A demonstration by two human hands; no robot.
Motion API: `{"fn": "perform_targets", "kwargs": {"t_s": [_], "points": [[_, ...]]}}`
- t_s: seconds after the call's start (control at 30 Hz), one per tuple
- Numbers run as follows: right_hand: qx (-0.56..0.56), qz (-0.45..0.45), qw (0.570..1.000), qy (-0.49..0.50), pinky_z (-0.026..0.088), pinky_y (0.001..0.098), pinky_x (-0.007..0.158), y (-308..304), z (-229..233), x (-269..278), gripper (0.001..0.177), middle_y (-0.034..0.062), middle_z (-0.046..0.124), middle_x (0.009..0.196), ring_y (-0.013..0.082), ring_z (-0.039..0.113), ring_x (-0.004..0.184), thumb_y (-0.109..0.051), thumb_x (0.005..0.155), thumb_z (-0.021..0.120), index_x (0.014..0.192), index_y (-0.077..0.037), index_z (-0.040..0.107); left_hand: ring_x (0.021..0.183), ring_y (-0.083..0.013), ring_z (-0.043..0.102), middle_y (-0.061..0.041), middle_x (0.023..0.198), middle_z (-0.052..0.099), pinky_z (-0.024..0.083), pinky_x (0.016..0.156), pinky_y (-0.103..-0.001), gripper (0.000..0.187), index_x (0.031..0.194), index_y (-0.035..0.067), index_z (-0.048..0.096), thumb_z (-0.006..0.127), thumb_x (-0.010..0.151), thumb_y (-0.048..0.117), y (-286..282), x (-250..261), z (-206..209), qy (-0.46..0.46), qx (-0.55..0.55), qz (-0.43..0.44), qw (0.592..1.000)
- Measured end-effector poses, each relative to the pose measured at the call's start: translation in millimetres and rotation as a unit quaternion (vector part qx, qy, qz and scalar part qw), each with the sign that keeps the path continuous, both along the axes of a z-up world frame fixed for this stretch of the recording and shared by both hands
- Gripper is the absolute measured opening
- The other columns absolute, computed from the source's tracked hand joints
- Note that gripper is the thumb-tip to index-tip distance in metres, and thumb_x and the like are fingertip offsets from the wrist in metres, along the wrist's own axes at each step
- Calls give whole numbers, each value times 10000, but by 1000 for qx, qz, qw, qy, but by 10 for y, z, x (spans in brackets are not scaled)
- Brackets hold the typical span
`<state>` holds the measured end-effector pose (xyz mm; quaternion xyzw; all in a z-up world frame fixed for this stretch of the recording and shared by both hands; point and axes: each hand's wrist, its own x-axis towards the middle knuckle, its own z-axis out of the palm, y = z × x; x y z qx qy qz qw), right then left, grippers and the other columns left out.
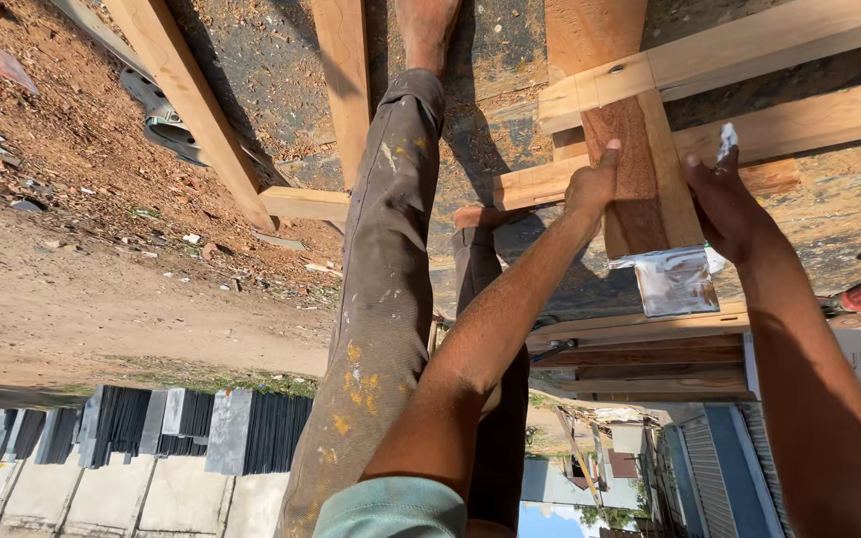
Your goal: The person applies white glue to the ends of a wooden plank using a brush, then places the plank onto a wooden frame. The person repeats the process with another plank.
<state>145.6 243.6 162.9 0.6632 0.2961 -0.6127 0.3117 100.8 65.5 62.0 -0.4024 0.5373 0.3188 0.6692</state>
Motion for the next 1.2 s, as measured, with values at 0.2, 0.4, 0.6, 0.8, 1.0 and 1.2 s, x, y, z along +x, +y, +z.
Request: {"fn": "perform_targets", "kwargs": {"t_s": [0.2, 0.4, 0.6, 0.8, 1.0, 1.2], "points": [[54, 233, 970, 41, 456, 358, 1024, -48, -129, 89, 1045, 223, 457, 1499, 257, 505, 1277, -209, 935, 624, 1689, -21, -74, 1156, -405, 659, -338, 1204, 687, 511, 965, -477, 968, 1200, -176, 665, 442, 964, 736, 69, -127, 366, 11, -18, -53, 998], [102, 262, 946, 160, 383, 403, 1180, -37, -254, 493, 927, 311, 348, 1583, 365, 395, 1479, -122, 1059, 630, 1655, 60, -56, 1100, -382, 709, -331, 1172, 718, 551, 909, -468, 952, 1176, -201, 658, 431, 970, 700, -87, -83, 539, -6, 6, 52, 999], [91, 211, 970, 80, 431, 405, 1119, -325, -1005, 685, 943, 305, 391, 1543, 347, 453, 1404, -137, 1033, 639, 1653, 52, -45, 1053, -385, 733, -326, 1137, 735, 559, 886, -457, 905, 1186, -154, 682, 351, 999, 668, -329, 180, -260, -15, -3, -29, 999], [129, 182, 965, 138, 478, 408, 1058, -107, -1179, 89, 960, 300, 435, 1504, 329, 511, 1329, -152, 1006, 649, 1652, 45, -34, 1245, -397, 586, -355, 1280, 636, 438, 1060, -438, 920, 1236, -164, 669, 384, 1051, 692, -82, -225, -485, 119, 12, -129, 984], [129, 169, 969, 129, 525, 410, 997, 26, -1327, 232, 978, 294, 478, 1464, 311, 569, 1254, -168, 980, 659, 1650, 37, -23, 1215, -357, 644, -301, 1323, 647, 485, 1024, -429, 858, 1319, -140, 604, 427, 992, 634, 27, -245, -493, 51, 15, 29, 998], [122, 156, 973, 118, 554, 412, 969, -37, -1381, 366, 995, 272, 493, 1424, 300, 602, 1220, -149, 947, 658, 1612, 23, -62, 1177, -369, 653, -306, 1315, 635, 511, 980, -447, 816, 1369, -111, 576, 391, 1013, 600, -75, -248, -458, 29, 28, 34, 999]]}}
